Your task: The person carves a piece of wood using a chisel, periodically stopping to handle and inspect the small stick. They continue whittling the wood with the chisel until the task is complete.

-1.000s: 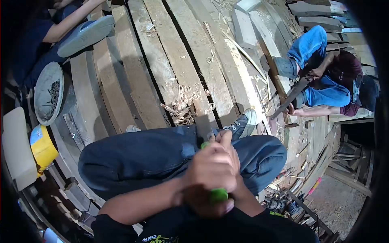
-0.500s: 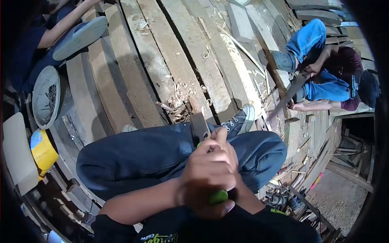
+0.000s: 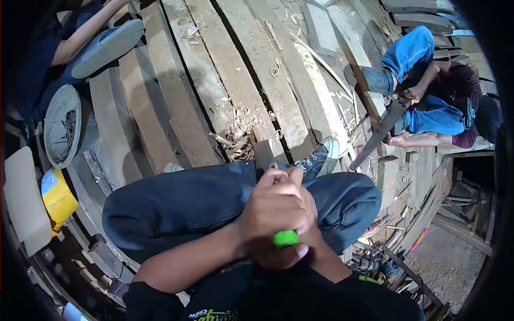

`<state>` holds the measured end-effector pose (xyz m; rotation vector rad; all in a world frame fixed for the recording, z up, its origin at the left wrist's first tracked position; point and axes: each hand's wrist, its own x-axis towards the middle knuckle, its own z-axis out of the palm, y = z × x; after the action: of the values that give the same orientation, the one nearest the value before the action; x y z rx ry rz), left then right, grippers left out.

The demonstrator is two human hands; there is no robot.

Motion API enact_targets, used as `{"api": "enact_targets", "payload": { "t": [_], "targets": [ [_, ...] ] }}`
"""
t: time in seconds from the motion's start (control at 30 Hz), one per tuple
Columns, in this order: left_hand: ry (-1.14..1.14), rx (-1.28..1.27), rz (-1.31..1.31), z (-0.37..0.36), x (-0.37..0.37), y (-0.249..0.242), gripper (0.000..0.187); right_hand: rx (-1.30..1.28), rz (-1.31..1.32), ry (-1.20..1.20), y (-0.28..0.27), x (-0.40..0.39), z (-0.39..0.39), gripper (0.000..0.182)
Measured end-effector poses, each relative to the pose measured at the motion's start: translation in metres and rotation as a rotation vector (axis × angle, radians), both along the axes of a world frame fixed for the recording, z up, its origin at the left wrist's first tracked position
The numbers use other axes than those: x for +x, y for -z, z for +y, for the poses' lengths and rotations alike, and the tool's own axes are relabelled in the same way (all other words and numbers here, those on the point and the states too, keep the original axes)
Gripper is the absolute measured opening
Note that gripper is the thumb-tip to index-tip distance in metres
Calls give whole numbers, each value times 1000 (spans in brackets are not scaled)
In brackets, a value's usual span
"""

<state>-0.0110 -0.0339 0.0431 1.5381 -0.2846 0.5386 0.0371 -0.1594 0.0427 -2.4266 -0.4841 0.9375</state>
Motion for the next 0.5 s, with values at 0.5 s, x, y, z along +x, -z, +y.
{"api": "enact_targets", "payload": {
  "t": [0.5],
  "targets": [
    [75, 34, 4, 3, 5, 12, 25, -10, 7, -16, 10, -6, -8, 42]
  ]
}}
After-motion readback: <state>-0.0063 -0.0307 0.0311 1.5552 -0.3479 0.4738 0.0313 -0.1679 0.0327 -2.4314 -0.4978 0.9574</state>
